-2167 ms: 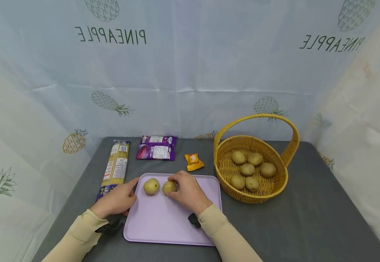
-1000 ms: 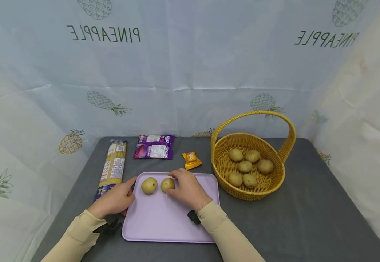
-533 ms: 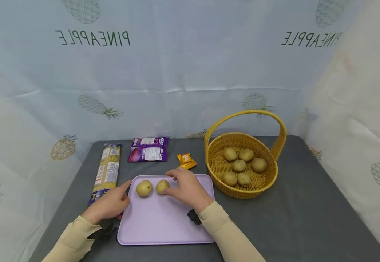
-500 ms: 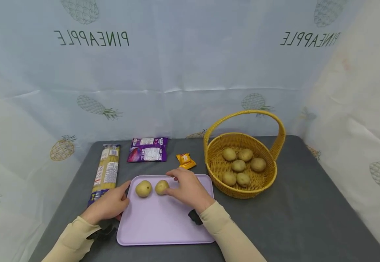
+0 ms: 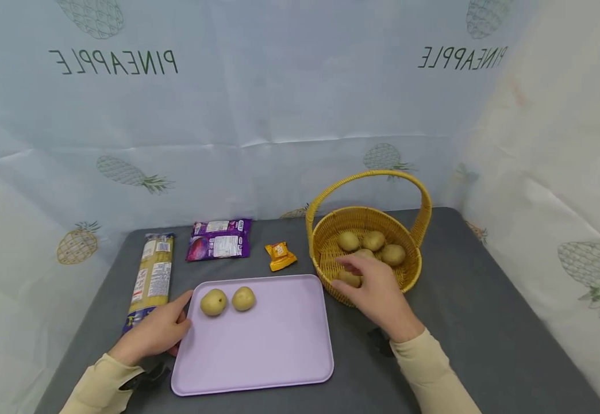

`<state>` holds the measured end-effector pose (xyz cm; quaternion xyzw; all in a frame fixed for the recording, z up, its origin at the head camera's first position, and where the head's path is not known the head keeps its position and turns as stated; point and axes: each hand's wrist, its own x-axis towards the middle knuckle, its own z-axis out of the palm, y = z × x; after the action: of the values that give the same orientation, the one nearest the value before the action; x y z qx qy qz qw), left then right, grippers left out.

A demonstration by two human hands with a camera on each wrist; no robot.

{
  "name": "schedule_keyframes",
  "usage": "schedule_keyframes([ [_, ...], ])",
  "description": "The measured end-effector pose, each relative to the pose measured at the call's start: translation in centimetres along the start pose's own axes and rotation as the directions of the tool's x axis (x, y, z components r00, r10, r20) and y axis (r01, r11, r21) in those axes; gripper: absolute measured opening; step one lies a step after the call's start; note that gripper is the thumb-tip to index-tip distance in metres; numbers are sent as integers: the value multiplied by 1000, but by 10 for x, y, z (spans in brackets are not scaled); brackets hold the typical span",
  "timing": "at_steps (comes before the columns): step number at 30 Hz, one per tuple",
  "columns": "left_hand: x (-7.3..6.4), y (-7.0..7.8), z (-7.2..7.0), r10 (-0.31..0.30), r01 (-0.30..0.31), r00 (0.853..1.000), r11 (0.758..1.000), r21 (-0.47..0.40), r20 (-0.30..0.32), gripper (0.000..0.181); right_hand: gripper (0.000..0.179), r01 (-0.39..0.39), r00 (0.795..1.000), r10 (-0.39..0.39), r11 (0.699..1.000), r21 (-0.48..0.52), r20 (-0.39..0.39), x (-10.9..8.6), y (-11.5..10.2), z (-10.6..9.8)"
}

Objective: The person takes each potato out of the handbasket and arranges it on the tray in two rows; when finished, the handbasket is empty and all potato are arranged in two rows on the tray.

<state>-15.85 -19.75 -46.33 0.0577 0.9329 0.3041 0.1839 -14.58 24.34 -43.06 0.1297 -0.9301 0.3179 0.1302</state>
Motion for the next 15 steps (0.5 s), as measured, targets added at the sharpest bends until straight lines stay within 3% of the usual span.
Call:
schedule_keyframes([
  [7, -2, -3, 0, 2, -2, 1000, 1000, -3, -5, 70, 51, -181, 976, 189, 980, -78, 108, -4, 47, -34],
  [15, 1, -3, 3, 5, -5, 1000, 1000, -11, -3, 70, 47, -165, 957, 195, 975, -152, 214, 1, 59, -36],
])
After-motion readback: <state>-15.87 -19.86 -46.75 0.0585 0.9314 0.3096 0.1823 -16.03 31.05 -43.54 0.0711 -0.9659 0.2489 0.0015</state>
